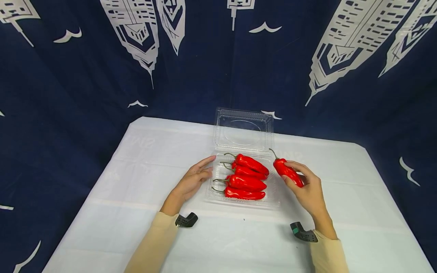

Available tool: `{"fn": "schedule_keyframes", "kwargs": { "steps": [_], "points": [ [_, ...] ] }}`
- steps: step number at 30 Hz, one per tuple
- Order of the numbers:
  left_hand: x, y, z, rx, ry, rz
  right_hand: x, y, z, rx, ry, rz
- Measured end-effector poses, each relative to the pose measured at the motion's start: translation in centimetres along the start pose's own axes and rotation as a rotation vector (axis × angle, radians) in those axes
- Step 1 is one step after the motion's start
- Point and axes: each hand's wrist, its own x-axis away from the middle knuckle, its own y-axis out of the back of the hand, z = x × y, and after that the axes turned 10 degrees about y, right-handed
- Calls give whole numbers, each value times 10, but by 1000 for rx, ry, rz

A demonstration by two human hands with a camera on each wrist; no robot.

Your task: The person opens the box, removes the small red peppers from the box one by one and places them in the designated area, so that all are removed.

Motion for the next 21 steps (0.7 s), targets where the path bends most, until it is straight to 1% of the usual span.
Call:
{"fn": "schedule_keyframes", "kwargs": {
  "steps": [3,10,18,21],
  "points": [
    [0,0,0,-2,1,0,1,0,-15,43,-55,-21],
    [0,0,0,3,0,-3,0,-1,-28,101,-187,-70],
    [0,-1,0,9,2,-3,-2,-4,-42,119,-342,-81],
    [0,-1,0,7,1,-4,-2,-5,-47,109,-400,-84]
  ]
}}
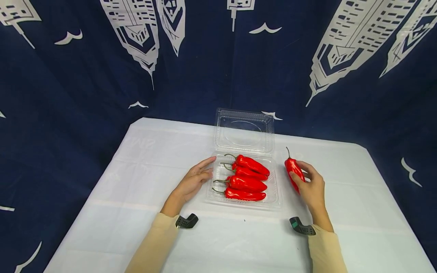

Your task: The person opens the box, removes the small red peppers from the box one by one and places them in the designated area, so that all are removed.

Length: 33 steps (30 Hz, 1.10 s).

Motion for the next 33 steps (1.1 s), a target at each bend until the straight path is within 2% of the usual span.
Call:
{"fn": "schedule_keyframes", "kwargs": {
  "steps": [6,12,19,28,33],
  "points": [
    [0,1,0,-4,-10,6,-3,-2,-6,-13,-107,-4],
    [0,1,0,-9,-19,8,-5,-5,-12,-59,-165,-14],
    [0,0,1,-10,-10,1,-3,-11,-18,-50,-171,-41],
    [0,1,1,-22,-19,15,-7,-20,-26,-35,-133,-90],
    [0,1,1,-24,-21,19,-6,-20,-26,-29,-133,-78]
  ]
}}
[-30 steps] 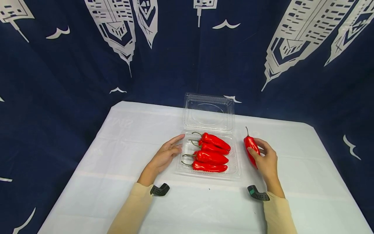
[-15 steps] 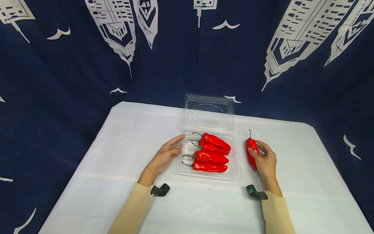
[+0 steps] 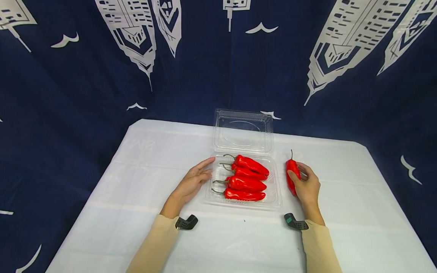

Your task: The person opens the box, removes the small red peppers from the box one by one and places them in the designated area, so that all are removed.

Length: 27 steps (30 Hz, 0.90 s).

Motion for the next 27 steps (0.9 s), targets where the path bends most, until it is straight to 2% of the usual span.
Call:
{"fn": "schedule_keyframes", "kwargs": {
  "steps": [27],
  "points": [
    [1,0,0,10,2,-1,1,2,7,-13,-3,51]
  ]
}}
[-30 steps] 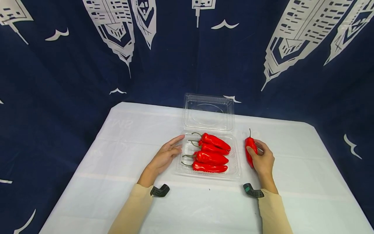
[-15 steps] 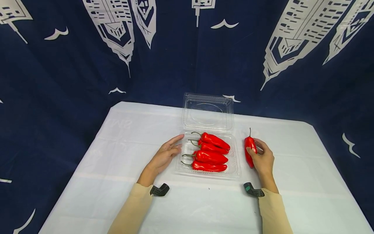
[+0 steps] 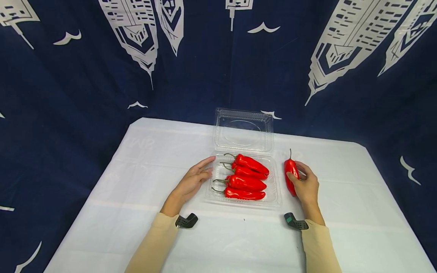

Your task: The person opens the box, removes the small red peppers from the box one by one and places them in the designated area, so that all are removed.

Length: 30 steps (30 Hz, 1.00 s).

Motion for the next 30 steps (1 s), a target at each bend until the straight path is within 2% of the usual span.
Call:
{"fn": "schedule_keyframes", "kwargs": {
  "steps": [13,18,24,30],
  "points": [
    [0,0,-1,-6,5,0,0,6,2,8,-29,40],
    [0,0,-1,-12,3,12,0,12,10,9,-43,22],
    [0,0,-1,-2,10,2,2,18,24,22,14,-29],
    [1,0,-2,-4,9,6,4,22,40,33,80,-39]
  ]
}}
